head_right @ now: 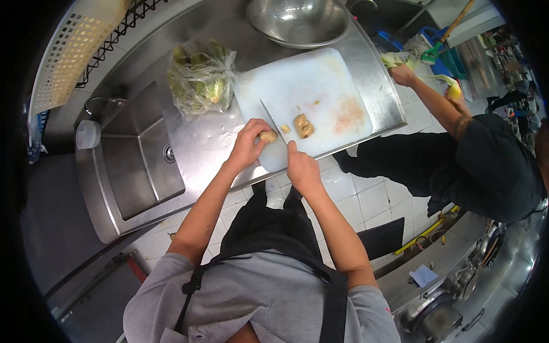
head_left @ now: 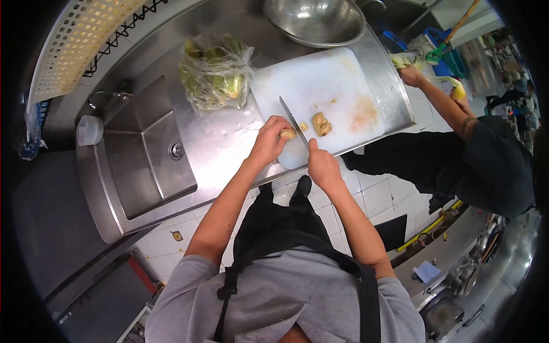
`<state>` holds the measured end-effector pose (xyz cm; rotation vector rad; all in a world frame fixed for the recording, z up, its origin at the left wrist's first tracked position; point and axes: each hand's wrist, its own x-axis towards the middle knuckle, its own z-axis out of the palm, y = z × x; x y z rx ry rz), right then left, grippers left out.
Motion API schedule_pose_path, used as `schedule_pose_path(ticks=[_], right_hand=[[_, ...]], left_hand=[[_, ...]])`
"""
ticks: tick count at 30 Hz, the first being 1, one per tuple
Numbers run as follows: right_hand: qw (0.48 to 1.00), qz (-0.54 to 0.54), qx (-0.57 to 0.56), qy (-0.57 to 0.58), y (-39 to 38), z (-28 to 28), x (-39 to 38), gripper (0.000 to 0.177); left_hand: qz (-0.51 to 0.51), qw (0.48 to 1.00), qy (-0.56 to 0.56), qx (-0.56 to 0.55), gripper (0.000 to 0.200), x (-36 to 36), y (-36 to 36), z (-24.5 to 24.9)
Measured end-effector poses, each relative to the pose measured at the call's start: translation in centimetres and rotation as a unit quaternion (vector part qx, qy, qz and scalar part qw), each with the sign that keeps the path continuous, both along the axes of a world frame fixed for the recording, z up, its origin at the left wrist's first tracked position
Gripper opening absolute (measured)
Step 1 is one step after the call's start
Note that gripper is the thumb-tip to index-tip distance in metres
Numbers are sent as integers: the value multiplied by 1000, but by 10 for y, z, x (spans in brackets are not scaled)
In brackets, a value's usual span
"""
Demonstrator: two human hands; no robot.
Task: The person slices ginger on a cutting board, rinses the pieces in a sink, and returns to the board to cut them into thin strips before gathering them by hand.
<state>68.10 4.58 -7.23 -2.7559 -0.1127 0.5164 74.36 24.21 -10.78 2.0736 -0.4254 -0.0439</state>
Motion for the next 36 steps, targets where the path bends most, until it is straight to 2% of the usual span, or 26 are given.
schedule_pose_path(ticks=[3, 6, 9, 12, 21, 24, 27, 30, 33, 36], right_hand=[[999, -6, -5, 46, -6, 10, 3, 25], [999, 5, -10, 42, -13, 13, -7, 26], [999, -6, -16, 35, -16, 29, -21, 28], [999, -13, -1, 38, -17, 42, -35, 29], [995, 45, -84, 12, -13, 54, -46, 20], [998, 40, -54, 18, -14, 47, -46, 20], [999, 26, -24, 27, -8, 33, -33, 21], [1000, 11, -3, 7, 3, 4, -2, 24], [999, 8, -21, 24, 0, 12, 10, 28], [998, 22, -34, 52, -10, 48, -4, 29]], left_hand=[[84, 988, -113, 58, 35, -10, 4, 3], [142, 978, 143, -52, 33, -16, 8, 3], [121, 976, 126, -128, 32, -10, 7, -20], [132, 982, 106, -78, 31, -5, 4, -23], [130, 982, 118, -74, 27, 11, -4, -32], [134, 974, 157, -97, 27, 11, -6, -32], [126, 965, 151, -172, 24, 12, -10, -40], [104, 984, 118, -82, 21, 14, -5, -31], [83, 957, 235, -150, 21, 18, 1, -27], [69, 952, 254, -156, 22, 19, 4, -29]])
